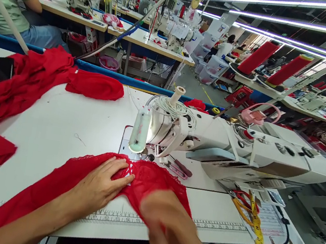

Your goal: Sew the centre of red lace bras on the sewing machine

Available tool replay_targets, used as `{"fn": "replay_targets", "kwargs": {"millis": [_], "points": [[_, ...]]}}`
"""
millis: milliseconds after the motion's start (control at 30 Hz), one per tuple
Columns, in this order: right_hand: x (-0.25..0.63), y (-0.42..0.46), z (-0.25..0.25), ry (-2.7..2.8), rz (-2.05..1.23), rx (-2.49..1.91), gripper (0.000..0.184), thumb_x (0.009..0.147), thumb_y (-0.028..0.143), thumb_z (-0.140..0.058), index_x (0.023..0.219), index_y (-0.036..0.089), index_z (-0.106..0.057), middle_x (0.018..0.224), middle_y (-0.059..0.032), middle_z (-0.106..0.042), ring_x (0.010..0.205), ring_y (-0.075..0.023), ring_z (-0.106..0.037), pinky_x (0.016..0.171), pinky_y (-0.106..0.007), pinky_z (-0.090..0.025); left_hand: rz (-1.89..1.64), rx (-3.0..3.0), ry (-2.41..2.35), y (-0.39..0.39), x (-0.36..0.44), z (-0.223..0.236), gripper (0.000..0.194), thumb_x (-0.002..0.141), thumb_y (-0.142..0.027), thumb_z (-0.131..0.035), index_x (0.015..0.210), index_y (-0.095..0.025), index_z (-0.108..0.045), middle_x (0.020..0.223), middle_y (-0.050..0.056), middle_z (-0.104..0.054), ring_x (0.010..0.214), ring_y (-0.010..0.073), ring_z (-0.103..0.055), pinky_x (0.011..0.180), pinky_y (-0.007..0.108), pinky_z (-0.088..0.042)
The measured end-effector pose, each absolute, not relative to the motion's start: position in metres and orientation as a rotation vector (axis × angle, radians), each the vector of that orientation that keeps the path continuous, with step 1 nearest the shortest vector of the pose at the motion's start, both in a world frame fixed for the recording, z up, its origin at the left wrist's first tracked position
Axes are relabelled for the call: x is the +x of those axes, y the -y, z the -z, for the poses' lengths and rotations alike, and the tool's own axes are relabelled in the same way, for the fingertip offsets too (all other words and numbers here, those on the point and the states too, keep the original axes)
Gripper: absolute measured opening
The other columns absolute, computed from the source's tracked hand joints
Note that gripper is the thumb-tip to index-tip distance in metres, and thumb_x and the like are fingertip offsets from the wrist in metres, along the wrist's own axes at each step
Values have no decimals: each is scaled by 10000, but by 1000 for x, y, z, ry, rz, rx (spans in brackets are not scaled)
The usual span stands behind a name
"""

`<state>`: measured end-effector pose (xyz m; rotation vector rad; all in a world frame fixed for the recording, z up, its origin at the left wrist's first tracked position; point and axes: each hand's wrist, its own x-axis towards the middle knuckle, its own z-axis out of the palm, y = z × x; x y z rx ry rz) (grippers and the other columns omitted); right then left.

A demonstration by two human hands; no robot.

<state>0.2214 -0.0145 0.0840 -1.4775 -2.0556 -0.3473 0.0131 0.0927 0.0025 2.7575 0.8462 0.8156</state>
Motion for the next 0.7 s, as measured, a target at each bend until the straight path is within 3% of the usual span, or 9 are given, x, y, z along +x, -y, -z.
{"fn": "replay_targets", "kwargs": {"millis": [67, 167, 400, 700], "points": [[218, -25, -65, 2134, 96, -1328, 255, 1034, 299, -469, 1117, 197, -687, 1082, -67, -707, 1025, -167, -649, 775, -265, -624, -824, 2751, -842, -93, 14, -4, 290, 981, -176, -491, 1202, -197, -678, 1302, 176, -584, 1207, 304, -570, 1003, 514, -541], [221, -63, -37, 2180, -156, -1209, 267, 1014, 161, -448, 1113, 178, -695, 1090, -90, -735, 1025, -213, -667, 918, -386, -580, -832, 2735, -833, -93, 15, -6, 274, 984, -175, -496, 1185, -188, -682, 1305, 172, -586, 1204, 292, -573, 1020, 492, -530], [232, -70, -22, 2194, -77, -1281, 155, 961, 209, -547, 1030, 195, -685, 1092, -69, -741, 1022, -245, -656, 888, -403, -515, -792, 2786, -819, -94, 13, -2, 312, 986, -163, -482, 1251, -196, -644, 1335, 177, -555, 1245, 306, -546, 1028, 525, -520], [237, -73, -23, 2315, -63, -1312, 270, 916, 330, -611, 1144, 191, -648, 1178, -89, -699, 1044, -267, -616, 879, -411, -449, -747, 2772, -821, -95, 12, -4, 364, 996, -175, -488, 1345, -221, -579, 1371, 168, -517, 1289, 304, -508, 1032, 526, -521]]}}
